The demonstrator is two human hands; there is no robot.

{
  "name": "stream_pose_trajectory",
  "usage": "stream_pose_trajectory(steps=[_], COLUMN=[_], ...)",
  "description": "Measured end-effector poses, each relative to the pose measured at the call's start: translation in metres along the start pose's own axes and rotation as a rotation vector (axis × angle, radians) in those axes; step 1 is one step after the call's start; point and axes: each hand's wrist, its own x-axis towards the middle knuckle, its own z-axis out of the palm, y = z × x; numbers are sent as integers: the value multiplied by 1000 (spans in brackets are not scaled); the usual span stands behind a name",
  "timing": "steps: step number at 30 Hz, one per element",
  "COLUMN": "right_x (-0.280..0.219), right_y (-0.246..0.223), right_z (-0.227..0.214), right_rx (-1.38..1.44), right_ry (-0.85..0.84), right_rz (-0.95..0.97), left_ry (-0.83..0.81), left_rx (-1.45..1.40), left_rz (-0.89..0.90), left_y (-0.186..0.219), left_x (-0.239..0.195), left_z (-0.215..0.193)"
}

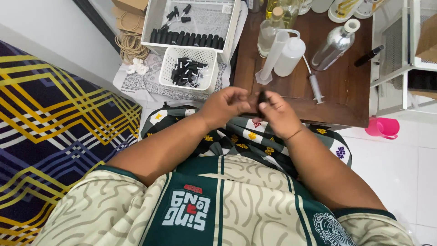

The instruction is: Pouring fragrance liquid into a measuring cylinder and assembling perfume sprayer components

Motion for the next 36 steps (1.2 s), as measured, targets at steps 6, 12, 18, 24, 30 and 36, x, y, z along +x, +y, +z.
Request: stream_pose_trajectory(steps=[6, 12, 18, 24, 30, 36], right_x=[16, 26, 36, 44, 51, 67], right_y=[13, -7, 24, 64, 39, 51], right_z=[-38, -33, -72, -106, -103, -127], right_rx=[379, 216, 255, -380, -697, -715], right_ry=[143, 572, 688, 724, 811, 861], right_rz=[324, 429, 386, 201, 253, 265], left_ry=[380, 493, 660, 776, 771, 713], left_rx=[40, 141, 688, 577, 481, 572], left_rz=[-201, -202, 152, -241, -306, -332], left_y=[-1, -83, -140, -141, -147, -137], left_x=[-4, 26, 24, 29, 37, 32], left_z=[-27, -77, -126, -144, -150, -149])
